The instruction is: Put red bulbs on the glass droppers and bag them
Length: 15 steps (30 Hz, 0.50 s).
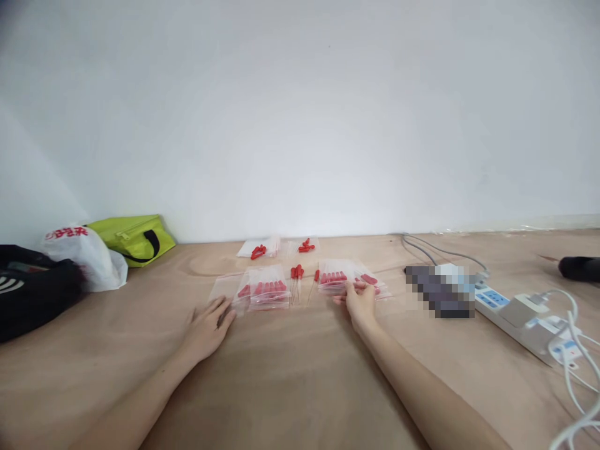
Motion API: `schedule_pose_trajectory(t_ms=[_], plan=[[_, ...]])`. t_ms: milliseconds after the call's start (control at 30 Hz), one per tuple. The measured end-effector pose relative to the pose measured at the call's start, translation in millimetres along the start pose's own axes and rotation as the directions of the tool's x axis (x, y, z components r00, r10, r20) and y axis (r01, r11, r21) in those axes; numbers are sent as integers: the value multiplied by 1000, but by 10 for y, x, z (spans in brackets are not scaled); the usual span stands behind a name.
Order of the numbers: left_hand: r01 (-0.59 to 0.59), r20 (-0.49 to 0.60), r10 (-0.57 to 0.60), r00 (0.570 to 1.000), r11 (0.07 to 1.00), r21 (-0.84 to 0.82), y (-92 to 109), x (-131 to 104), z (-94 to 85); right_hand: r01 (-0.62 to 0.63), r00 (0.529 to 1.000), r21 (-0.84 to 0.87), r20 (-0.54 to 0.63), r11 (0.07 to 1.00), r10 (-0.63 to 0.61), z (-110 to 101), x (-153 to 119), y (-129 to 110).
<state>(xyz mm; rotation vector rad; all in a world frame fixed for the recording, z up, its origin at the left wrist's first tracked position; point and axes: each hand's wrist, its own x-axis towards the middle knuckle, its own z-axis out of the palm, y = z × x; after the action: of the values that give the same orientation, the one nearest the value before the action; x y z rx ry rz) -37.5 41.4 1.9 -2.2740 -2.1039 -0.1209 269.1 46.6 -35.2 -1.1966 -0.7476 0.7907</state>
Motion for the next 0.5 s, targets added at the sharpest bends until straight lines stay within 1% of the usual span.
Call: schedule_pose_trajectory(t_ms=[33,67,100,133,167,200,233,267,333,367,400,433,500], plan=[[5,-14,-4,1000,999,32,-5,-19,-20,43,999,-45,-31,998,-44,-15,-50,-6],[9,-31,-7,1000,997,75,-8,-45,-51,117,991,-117,-46,986,-124,-24,-104,-23],[17,-39,-12,999,992,126,-7,-81,-92,218,974,-211,-20,953,-227,-21,-160,-47],[19,-38,-12,999,983,180,5,-126,-141,332,942,-311,58,890,-331,-4,-214,-72],[23,-20,-19,1000,972,235,29,-181,-196,444,896,-402,175,801,-409,27,-264,-97],[19,11,-23,1000,961,278,68,-244,-251,537,843,-469,307,701,-441,69,-309,-115],[-19,41,7,999,955,296,120,-316,-302,611,791,-515,429,602,-436,118,-345,-126],[-54,64,36,997,952,301,182,-394,-342,666,745,-544,524,511,-414,169,-371,-127],[-113,143,79,987,961,252,311,-570,-367,739,673,-562,639,372,-372,255,-393,-106],[-150,180,113,977,968,204,363,-663,-346,766,641,-550,681,332,-353,285,-391,-88],[-193,190,162,968,969,156,400,-758,-302,789,612,-529,717,311,-334,302,-386,-69],[-235,196,207,958,964,128,421,-851,-238,803,593,-512,741,306,-315,307,-382,-52],[-334,197,316,928,940,67,417,-1022,-81,803,585,-495,761,331,-281,278,-389,-34]])
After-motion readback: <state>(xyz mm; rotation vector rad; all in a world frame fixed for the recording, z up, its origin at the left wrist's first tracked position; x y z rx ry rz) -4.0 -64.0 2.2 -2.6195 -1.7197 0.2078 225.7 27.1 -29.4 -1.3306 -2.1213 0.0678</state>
